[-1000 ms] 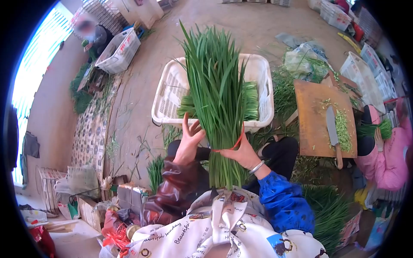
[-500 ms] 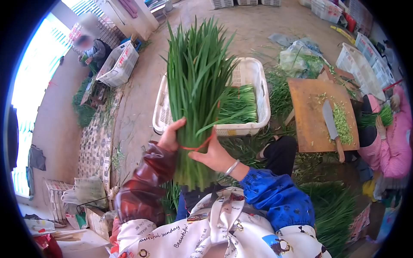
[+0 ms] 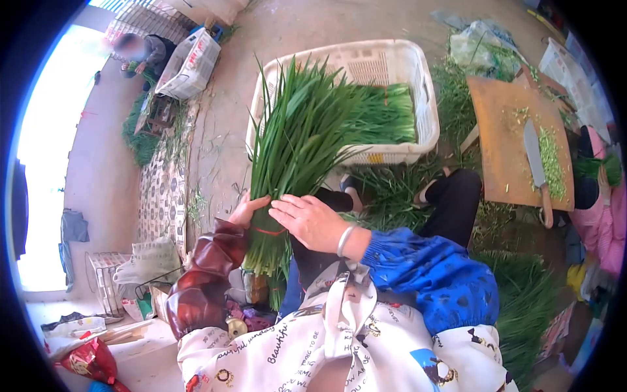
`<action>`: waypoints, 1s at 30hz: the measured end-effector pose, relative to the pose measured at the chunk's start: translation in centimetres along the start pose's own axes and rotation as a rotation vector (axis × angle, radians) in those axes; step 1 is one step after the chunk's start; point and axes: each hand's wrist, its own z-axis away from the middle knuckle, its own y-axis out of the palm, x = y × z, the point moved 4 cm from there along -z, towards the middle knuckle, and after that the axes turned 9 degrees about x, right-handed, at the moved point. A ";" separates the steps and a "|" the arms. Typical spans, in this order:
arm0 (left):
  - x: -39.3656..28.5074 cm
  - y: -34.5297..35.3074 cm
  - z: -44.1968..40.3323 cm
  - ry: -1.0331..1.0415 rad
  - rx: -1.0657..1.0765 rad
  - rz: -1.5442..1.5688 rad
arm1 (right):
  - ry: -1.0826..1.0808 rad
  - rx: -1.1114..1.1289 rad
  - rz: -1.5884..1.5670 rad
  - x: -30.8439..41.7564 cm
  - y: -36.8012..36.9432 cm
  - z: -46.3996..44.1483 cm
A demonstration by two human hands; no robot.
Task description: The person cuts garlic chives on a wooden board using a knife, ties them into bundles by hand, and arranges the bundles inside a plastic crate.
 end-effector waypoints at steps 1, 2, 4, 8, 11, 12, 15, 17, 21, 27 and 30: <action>1.6 -0.1 -0.3 -0.012 0.007 0.025 | 0.012 0.021 0.099 -0.4 1.2 0.0; 2.9 -0.3 -0.6 -0.025 0.009 0.031 | 0.021 0.046 0.199 -0.8 2.4 0.0; 4.2 -0.3 -0.8 -0.025 -0.016 0.075 | 0.056 0.076 0.229 -1.3 4.2 0.2; 4.4 -0.7 -1.4 -0.050 0.002 0.149 | 0.207 0.181 0.376 -2.5 6.0 0.6; 4.5 -1.3 -2.1 0.004 -0.026 0.050 | 0.223 0.225 0.376 -2.7 5.6 0.5; 4.2 -1.2 -2.2 0.053 -0.064 -0.057 | 0.229 0.227 0.375 -2.8 5.6 0.6; 2.6 0.2 -1.6 0.403 -0.211 -0.753 | 0.238 0.216 0.354 -2.9 5.5 0.8; 2.2 0.8 -1.5 0.431 -0.228 -0.853 | 0.213 0.153 0.372 -2.8 5.6 1.1; 0.5 2.8 -0.6 0.536 -0.248 -1.156 | 0.242 0.148 0.310 -2.7 5.5 1.3; 0.4 3.8 -0.8 0.624 -0.227 -1.438 | 0.224 0.122 0.318 -2.7 5.6 1.6; 0.5 3.6 -0.8 0.601 -0.281 -1.395 | 0.211 0.095 0.324 -2.6 5.5 1.6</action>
